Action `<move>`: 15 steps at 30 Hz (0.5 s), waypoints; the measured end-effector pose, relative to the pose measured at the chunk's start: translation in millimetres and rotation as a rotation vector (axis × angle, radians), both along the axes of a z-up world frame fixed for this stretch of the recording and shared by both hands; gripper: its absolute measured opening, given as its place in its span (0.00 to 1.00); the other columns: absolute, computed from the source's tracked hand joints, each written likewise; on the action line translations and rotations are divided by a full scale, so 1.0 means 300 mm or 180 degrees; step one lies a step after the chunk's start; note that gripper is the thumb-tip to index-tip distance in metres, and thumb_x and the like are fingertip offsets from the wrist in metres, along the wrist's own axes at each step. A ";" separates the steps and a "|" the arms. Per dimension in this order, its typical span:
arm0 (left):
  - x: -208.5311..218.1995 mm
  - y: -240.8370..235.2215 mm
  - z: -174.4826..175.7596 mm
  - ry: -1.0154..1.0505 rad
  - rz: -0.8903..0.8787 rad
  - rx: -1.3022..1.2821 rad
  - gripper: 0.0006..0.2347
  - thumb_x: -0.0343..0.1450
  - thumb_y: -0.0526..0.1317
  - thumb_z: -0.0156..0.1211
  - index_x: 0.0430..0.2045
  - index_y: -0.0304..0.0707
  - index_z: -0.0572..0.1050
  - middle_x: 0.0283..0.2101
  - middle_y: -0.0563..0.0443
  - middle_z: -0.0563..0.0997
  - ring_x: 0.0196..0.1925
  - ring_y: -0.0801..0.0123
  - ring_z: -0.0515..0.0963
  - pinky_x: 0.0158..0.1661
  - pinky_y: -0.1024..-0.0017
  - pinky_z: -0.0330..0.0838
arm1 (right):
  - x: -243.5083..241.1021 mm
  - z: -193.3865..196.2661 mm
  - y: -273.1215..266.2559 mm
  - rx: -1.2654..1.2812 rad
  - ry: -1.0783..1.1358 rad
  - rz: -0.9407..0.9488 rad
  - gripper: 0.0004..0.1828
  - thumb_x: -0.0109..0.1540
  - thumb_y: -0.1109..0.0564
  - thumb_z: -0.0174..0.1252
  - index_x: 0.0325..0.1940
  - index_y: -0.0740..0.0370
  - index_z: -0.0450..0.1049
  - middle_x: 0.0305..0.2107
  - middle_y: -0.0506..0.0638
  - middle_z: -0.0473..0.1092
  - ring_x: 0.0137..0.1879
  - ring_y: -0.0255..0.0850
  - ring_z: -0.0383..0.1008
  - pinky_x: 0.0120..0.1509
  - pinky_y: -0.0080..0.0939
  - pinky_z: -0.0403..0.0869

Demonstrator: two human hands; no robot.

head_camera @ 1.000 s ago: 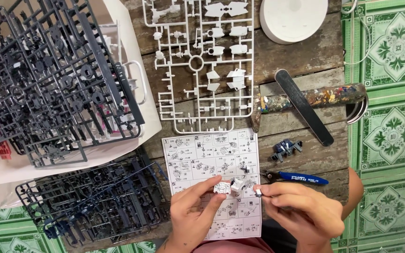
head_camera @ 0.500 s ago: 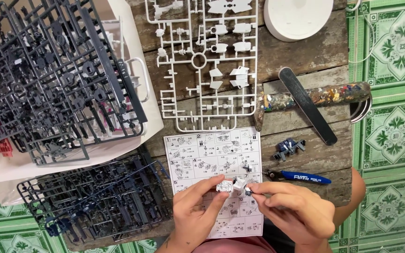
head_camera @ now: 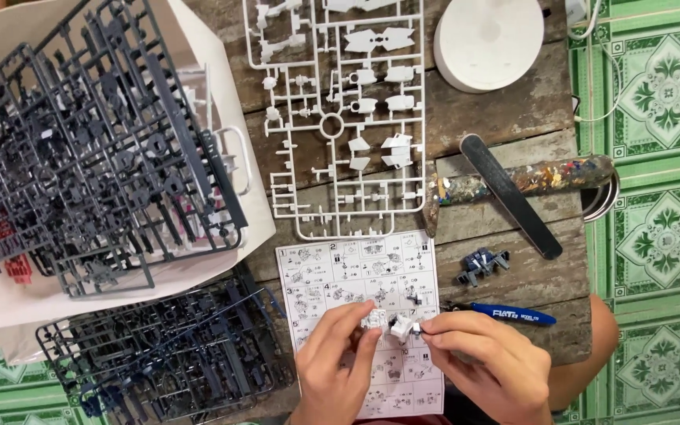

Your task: Assembling a plastic model kit by cutting parts from sprues and joining them together following instructions.

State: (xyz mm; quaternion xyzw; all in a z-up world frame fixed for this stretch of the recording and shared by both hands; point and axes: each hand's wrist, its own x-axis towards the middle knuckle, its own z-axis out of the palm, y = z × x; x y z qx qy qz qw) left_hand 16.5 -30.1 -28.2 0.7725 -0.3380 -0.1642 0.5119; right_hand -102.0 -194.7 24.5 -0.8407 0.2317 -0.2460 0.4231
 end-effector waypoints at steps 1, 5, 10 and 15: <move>0.001 -0.004 0.003 -0.0004 -0.0007 -0.0004 0.12 0.78 0.36 0.68 0.54 0.29 0.83 0.45 0.39 0.88 0.30 0.71 0.83 0.29 0.79 0.83 | -0.002 -0.006 -0.003 -0.0004 -0.0004 -0.0007 0.05 0.62 0.62 0.71 0.40 0.64 0.81 0.37 0.54 0.85 0.41 0.38 0.90 0.51 0.33 0.90; -0.002 -0.007 0.003 0.0077 0.0048 0.0139 0.12 0.78 0.36 0.69 0.54 0.31 0.84 0.47 0.40 0.88 0.30 0.73 0.82 0.28 0.79 0.80 | -0.004 -0.022 -0.012 -0.0027 0.0083 -0.0060 0.06 0.62 0.62 0.72 0.41 0.64 0.81 0.37 0.54 0.86 0.41 0.37 0.91 0.51 0.33 0.90; 0.007 -0.014 0.023 0.0284 0.0055 0.0279 0.12 0.77 0.36 0.69 0.55 0.35 0.84 0.48 0.42 0.88 0.29 0.74 0.83 0.23 0.82 0.80 | 0.020 -0.031 -0.025 0.0022 0.0139 -0.0071 0.04 0.63 0.62 0.70 0.40 0.64 0.82 0.37 0.54 0.86 0.42 0.37 0.92 0.52 0.33 0.90; 0.017 -0.052 0.044 0.0091 0.0026 0.0452 0.11 0.78 0.30 0.65 0.54 0.26 0.83 0.52 0.41 0.83 0.25 0.79 0.73 0.24 0.80 0.72 | 0.030 -0.047 -0.036 -0.0040 0.0152 0.0009 0.04 0.63 0.61 0.71 0.41 0.63 0.83 0.38 0.51 0.87 0.44 0.36 0.92 0.55 0.32 0.89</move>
